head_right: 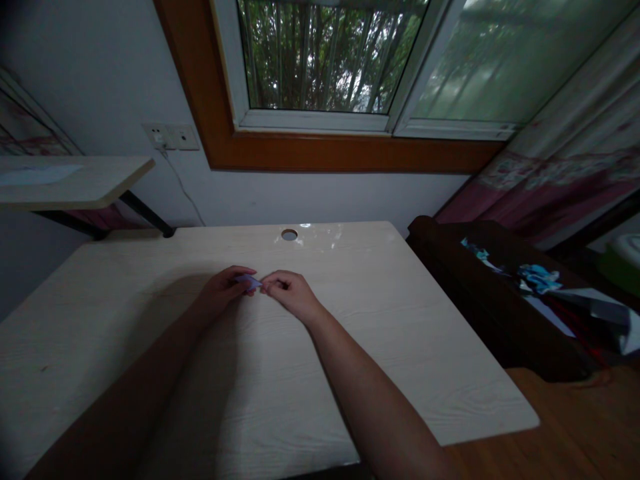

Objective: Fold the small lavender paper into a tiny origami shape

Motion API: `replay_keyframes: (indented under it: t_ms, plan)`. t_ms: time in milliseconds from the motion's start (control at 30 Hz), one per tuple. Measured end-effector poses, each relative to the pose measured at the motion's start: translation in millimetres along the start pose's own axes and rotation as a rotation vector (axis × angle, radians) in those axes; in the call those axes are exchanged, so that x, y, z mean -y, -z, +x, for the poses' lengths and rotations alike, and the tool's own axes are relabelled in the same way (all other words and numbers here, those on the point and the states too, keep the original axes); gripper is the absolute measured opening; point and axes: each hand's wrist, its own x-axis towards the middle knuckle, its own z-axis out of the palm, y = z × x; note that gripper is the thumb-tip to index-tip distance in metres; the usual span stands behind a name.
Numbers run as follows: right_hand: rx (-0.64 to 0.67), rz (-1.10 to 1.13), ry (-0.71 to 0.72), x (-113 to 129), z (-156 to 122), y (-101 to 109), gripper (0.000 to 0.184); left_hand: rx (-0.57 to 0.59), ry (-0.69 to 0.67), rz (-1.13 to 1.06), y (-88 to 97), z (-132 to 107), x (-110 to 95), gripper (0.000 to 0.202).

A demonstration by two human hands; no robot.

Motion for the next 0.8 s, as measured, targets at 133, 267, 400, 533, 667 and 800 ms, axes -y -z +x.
replay_keyframes:
  t_ms: [133,267,400,533,667,800]
  plan:
    - [0.005,-0.007,0.004,0.0,0.5,0.3,0.018,-0.001,0.014,-0.018,-1.3,-0.4,-3.2,0.035]
    - [0.012,-0.005,0.0,-0.8,0.5,0.7,0.019,-0.009,0.011,-0.034,-1.1,0.3,-1.1,0.036]
    - [0.008,0.019,-0.013,-0.1,0.1,0.5,0.021,-0.005,0.005,-0.024,-0.6,0.6,1.8,0.037]
    - [0.003,0.016,-0.025,2.0,-0.2,0.1,0.021,0.001,0.01,-0.025,-0.2,0.7,3.1,0.036]
    - [0.006,0.021,-0.037,3.8,-0.6,0.2,0.022,0.007,0.005,-0.011,1.0,0.9,5.2,0.034]
    - [0.007,0.039,-0.042,4.3,-1.0,0.3,0.024,0.003,-0.003,0.012,1.7,1.0,6.4,0.035]
